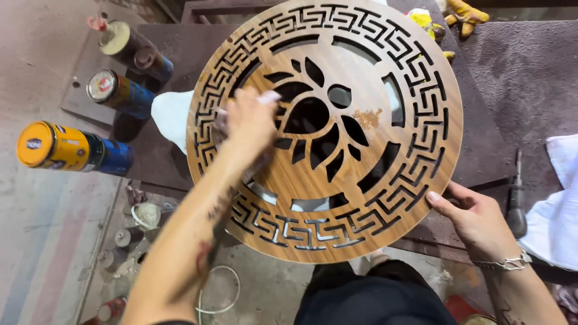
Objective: Polishing a decorative circular wooden cutout with a lotus flower design using a rag.
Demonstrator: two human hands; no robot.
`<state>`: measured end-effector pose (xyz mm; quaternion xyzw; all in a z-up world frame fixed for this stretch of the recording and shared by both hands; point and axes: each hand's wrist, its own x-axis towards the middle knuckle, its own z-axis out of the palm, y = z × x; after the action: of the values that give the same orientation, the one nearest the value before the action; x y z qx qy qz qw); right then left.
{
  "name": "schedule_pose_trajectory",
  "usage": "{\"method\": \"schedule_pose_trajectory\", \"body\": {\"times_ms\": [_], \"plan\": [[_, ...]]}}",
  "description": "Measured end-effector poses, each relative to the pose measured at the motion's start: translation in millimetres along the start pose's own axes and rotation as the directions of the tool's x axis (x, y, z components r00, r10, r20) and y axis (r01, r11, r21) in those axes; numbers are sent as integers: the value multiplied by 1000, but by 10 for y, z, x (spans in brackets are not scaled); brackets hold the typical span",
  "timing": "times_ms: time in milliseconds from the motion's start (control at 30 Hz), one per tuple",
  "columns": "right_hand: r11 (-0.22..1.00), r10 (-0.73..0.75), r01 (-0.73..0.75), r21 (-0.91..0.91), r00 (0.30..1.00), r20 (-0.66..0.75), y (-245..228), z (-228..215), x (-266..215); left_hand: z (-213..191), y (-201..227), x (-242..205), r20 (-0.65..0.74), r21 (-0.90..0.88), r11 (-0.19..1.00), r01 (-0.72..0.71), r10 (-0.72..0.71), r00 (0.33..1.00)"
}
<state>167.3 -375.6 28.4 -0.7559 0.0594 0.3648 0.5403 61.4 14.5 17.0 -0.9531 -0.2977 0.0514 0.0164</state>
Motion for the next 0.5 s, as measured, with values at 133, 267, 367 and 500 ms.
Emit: {"method": "schedule_pose_trajectory", "body": {"times_ms": [133, 267, 367, 500], "plan": [[999, -12, 13, -38, 1000, 8, 18, -36, 37, 62, 70, -55, 61, 73, 990, -120, 115, 991], [999, -12, 12, -40, 1000, 15, 0, -26, 26, 108, 121, -76, 70, 83, 994, -69, 63, 996], [1000, -22, 22, 10, 1000, 16, 26, -18, 62, -70, 106, -48, 59, -38, 999, 9, -6, 998], [998, -30, 31, -51, 999, 13, 26, -55, 20, 298, -55, 25, -107, 74, 994, -86, 94, 990]]}}
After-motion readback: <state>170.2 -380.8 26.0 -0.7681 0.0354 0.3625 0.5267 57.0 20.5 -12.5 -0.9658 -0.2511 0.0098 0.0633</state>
